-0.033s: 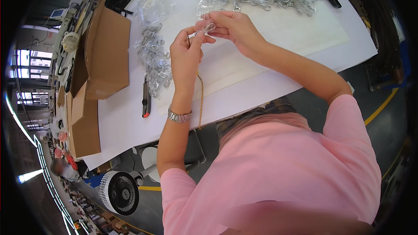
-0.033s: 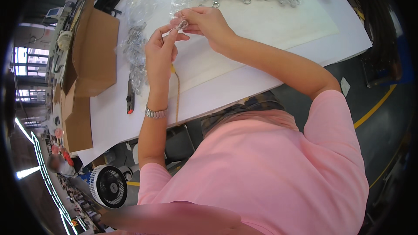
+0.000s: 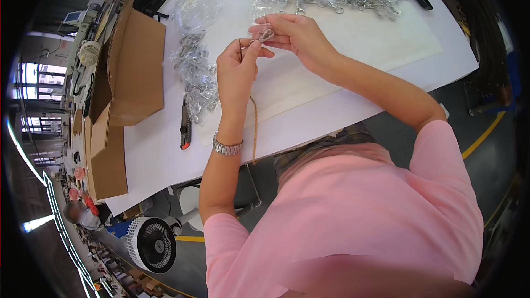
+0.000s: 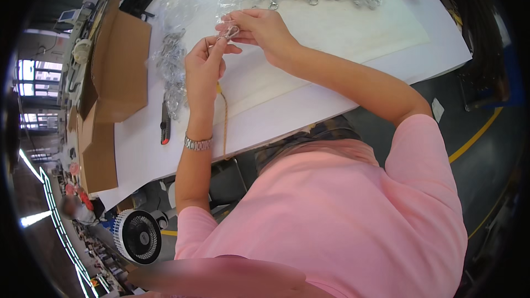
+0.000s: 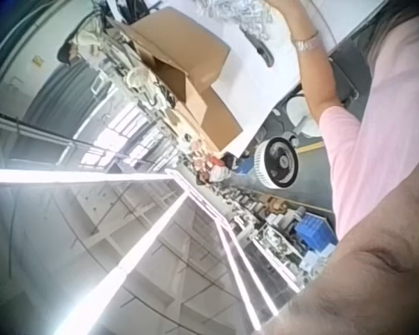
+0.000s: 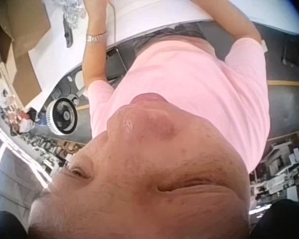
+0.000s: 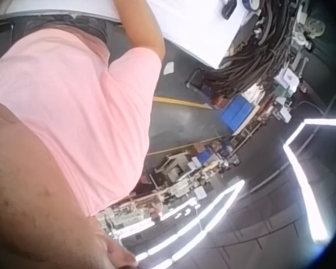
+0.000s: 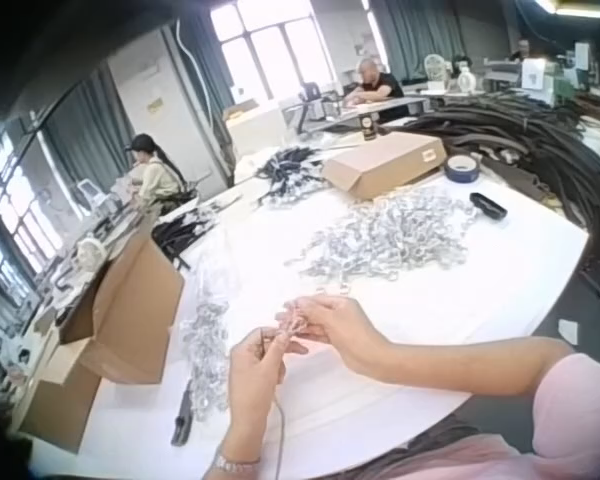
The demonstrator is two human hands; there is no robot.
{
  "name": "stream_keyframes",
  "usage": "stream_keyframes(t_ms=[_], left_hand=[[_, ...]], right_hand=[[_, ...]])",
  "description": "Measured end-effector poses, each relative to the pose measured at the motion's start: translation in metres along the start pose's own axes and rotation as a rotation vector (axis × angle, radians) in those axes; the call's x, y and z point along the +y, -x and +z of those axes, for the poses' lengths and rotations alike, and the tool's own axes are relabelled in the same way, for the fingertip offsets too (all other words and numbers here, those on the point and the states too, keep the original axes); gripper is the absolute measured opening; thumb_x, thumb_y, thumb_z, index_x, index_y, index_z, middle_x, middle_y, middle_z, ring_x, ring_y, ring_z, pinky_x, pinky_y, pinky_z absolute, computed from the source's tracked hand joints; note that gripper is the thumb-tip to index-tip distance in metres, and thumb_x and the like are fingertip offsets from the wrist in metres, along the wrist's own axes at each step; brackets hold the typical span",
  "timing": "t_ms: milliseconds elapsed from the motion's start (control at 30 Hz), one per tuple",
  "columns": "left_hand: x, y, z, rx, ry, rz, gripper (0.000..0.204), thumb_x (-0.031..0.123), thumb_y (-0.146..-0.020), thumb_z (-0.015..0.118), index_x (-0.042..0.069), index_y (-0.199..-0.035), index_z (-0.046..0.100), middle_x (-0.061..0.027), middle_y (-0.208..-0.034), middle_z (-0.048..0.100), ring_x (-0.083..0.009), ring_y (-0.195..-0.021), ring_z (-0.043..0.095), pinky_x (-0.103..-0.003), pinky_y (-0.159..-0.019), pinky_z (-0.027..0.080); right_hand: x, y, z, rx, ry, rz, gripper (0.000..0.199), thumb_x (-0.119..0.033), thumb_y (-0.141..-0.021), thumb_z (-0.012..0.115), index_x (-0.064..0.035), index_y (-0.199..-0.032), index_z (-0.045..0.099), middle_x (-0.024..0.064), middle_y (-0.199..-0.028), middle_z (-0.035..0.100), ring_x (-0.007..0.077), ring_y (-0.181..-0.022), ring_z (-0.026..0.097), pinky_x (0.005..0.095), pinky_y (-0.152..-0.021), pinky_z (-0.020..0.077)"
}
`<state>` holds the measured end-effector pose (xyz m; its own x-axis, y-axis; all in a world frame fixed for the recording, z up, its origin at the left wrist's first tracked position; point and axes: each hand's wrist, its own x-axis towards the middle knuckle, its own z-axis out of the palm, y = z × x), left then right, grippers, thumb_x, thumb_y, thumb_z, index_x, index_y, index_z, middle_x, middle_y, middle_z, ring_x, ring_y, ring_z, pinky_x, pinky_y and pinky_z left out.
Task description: Attaching metal swivel clips to strings in a workshop environment.
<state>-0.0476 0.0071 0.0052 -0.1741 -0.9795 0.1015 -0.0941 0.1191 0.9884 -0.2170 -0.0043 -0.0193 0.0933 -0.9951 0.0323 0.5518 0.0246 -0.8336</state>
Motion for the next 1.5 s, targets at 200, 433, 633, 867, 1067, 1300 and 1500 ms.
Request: stream_keyframes(t_ms=[200, 433, 633, 867, 1067, 1300, 1500], left_hand=[[0.005, 0.004, -0.001, -0.01, -0.126, -0.045, 0.021, 0.018, -0.099, 0.065, -0.001, -0.093, 0.069, -0.0087, -0.074, 0.072, -0.0009, -0.048, 0.038, -0.019, -0.044, 0.027], [-0.007, -0.004, 0.001, -0.012, 0.099, -0.021, 0.024, 0.021, -0.101, 0.065, -0.001, -0.091, 0.068, -0.0086, -0.074, 0.07, -0.0014, -0.049, 0.039, -0.018, -0.044, 0.026], [-0.008, -0.011, -0.024, -0.08, 0.212, -0.118, 0.027, 0.022, -0.104, 0.06, 0.001, -0.091, 0.068, -0.0049, -0.066, 0.065, -0.0019, -0.047, 0.038, -0.018, -0.042, 0.024], [-0.014, -0.007, -0.014, -0.269, 0.431, 0.022, 0.017, 0.012, -0.092, 0.072, -0.004, -0.095, 0.07, -0.0101, -0.074, 0.067, -0.0047, -0.051, 0.044, -0.021, -0.044, 0.031], [-0.037, -0.023, 0.006, 0.004, 0.037, 0.233, 0.011, 0.005, -0.078, 0.07, -0.004, -0.073, 0.067, -0.0105, -0.067, 0.069, -0.0113, -0.056, 0.063, -0.025, -0.053, 0.049], [-0.044, -0.027, 0.016, 0.117, 0.018, 0.293, 0.008, 0.002, -0.077, 0.064, -0.004, -0.073, 0.065, -0.0139, -0.062, 0.069, -0.0172, -0.056, 0.069, -0.03, -0.054, 0.054], [-0.034, -0.021, 0.011, -0.065, 0.048, 0.258, 0.008, 0.0, -0.077, 0.062, -0.006, -0.08, 0.066, -0.0132, -0.064, 0.07, -0.016, -0.054, 0.067, -0.029, -0.05, 0.051]], right_hand=[[0.0, 0.002, 0.001, 0.007, -0.039, -0.023, 0.036, -0.026, -0.103, 0.061, 0.0032, -0.123, 0.065, 0.016, -0.118, 0.073, 0.0204, -0.107, 0.07, 0.0339, -0.099, 0.0529], [0.008, 0.002, 0.001, -0.11, 0.045, -0.024, 0.036, -0.025, -0.104, 0.061, 0.0043, -0.122, 0.066, 0.0129, -0.116, 0.073, 0.0175, -0.102, 0.07, 0.0338, -0.1, 0.0534], [0.001, -0.002, 0.003, -0.127, 0.146, 0.003, 0.028, -0.027, -0.102, 0.064, -0.0029, -0.114, 0.071, 0.0072, -0.106, 0.073, 0.0127, -0.096, 0.068, 0.0294, -0.095, 0.0529], [-0.018, -0.004, -0.028, -0.412, 0.381, 0.281, 0.048, -0.027, -0.105, 0.058, -0.0022, -0.145, 0.049, -0.0038, -0.098, 0.061, 0.0018, -0.081, 0.055, 0.0191, -0.077, 0.0477], [-0.012, -0.016, -0.047, -0.405, 0.551, 0.27, 0.042, -0.029, -0.106, 0.057, -0.0026, -0.139, 0.056, -0.0033, -0.095, 0.061, 0.0033, -0.077, 0.054, 0.0201, -0.073, 0.0451], [-0.003, -0.02, -0.056, -0.374, 0.992, -0.065, 0.031, -0.024, -0.107, 0.054, -0.0005, -0.124, 0.067, -0.0017, -0.084, 0.057, 0.0059, -0.071, 0.048, 0.0221, -0.066, 0.0399], [-0.014, -0.004, -0.059, -0.308, 1.162, -0.097, 0.029, -0.021, -0.109, 0.052, 0.0001, -0.12, 0.066, -0.003, -0.079, 0.049, 0.0053, -0.068, 0.042, 0.0218, -0.062, 0.0357]])
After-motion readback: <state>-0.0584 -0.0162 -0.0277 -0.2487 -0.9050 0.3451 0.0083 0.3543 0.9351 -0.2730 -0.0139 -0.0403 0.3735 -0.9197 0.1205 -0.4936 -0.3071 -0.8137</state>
